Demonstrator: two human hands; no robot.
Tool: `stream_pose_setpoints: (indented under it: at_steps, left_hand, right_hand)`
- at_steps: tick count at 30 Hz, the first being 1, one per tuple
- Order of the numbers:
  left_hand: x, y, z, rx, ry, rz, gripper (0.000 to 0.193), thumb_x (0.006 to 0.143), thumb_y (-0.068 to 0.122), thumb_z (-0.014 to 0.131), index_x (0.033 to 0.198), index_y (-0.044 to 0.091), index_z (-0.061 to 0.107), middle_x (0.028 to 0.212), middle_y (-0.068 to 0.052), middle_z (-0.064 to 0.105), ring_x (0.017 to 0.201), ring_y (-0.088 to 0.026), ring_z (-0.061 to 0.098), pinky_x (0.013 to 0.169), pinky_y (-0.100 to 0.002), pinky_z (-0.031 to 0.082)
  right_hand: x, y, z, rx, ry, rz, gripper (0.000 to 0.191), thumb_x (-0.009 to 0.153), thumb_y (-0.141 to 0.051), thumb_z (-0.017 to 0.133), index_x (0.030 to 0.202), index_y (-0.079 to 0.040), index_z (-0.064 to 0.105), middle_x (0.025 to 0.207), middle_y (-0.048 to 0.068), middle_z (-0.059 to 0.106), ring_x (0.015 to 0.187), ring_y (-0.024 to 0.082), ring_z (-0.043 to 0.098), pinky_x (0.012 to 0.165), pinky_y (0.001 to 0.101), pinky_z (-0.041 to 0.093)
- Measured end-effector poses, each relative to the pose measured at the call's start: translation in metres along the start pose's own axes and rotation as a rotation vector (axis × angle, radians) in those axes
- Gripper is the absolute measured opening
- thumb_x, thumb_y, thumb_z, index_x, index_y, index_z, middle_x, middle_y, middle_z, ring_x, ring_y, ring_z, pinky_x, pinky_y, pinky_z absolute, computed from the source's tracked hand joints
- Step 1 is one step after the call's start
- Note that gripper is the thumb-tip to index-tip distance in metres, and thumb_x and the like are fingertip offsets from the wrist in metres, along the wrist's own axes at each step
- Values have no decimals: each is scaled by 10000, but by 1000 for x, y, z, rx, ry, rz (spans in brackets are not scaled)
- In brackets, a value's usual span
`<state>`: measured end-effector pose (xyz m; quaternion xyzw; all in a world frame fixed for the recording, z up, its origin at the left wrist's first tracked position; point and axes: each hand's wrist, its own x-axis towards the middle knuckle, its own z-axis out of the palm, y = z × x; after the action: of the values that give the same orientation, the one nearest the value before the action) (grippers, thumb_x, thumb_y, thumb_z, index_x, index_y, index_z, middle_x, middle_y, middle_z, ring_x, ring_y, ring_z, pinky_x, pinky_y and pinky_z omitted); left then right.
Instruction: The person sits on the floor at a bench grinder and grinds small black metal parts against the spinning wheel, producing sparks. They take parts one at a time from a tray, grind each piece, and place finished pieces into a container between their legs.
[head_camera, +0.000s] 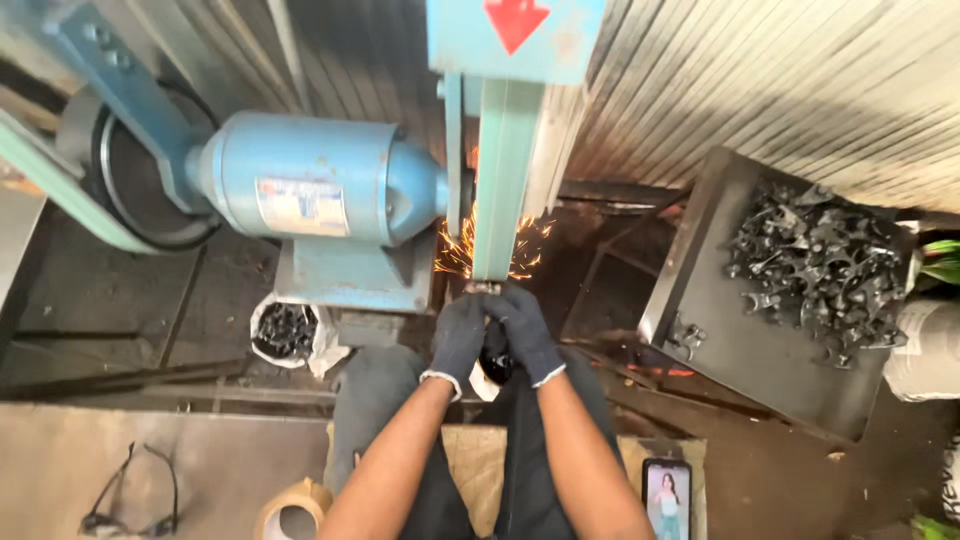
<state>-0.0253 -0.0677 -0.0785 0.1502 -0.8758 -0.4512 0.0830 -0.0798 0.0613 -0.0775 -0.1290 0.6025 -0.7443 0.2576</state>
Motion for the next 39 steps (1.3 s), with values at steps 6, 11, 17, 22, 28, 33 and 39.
stream_pose_setpoints:
  at_steps: [6,11,17,22,28,33,39]
  left_hand:
    - [-35,31,-36,-271,-156,-256,373,946,353,604,1060,15,715,928,-206,743,867,-333,738,749,-427,528]
    - [-16,38,-41,-238,-57,-287,392,895,370,635,1008,8,734,859,-186,749,800,-298,752,713,-419,534]
    - [-4,43,-43,-242,-23,-413,460,972,434,576,998,9,751,856,-170,778,790,-306,761,742,-428,538]
    - [-14,47,-48,-135,-24,-169,430,947,420,593,1099,51,755,954,-192,746,890,-343,710,772,-425,514]
    - [-37,21,-41,-268,-302,-328,443,960,404,585,1043,4,757,914,-206,761,862,-307,724,757,-422,523]
    - [-17,-3,1,-363,-48,-245,409,1010,314,507,1043,-32,721,927,-200,752,869,-278,728,777,-399,523]
    - [-7,-6,15,-483,-49,-400,375,1013,285,488,1028,-20,706,880,-199,723,821,-346,688,746,-441,496]
  right_hand:
    - [-49,-21,12,68,27,-32,514,939,-23,606,1446,3,527,1364,56,607,1220,121,589,1043,278,473]
    - [-26,-6,10,357,15,116,401,911,-6,629,1307,34,580,1207,88,671,1112,184,643,972,315,510]
    - [-2,29,-5,498,-109,119,183,1081,-2,672,1192,114,583,990,122,628,885,218,612,758,354,502]
    - [-28,9,-4,5,-58,-36,469,899,3,676,1358,9,581,1195,50,674,1060,106,650,924,278,546]
    - [-60,-22,2,15,-96,-19,509,878,-7,683,1378,-5,585,1217,27,668,1047,98,649,917,273,546]
    - [-19,-12,5,-15,38,122,328,929,-69,688,1237,45,695,1057,61,714,813,158,600,721,312,504]
    - [5,-4,3,77,104,83,311,916,-87,633,1191,48,684,1079,62,764,984,129,694,884,278,529]
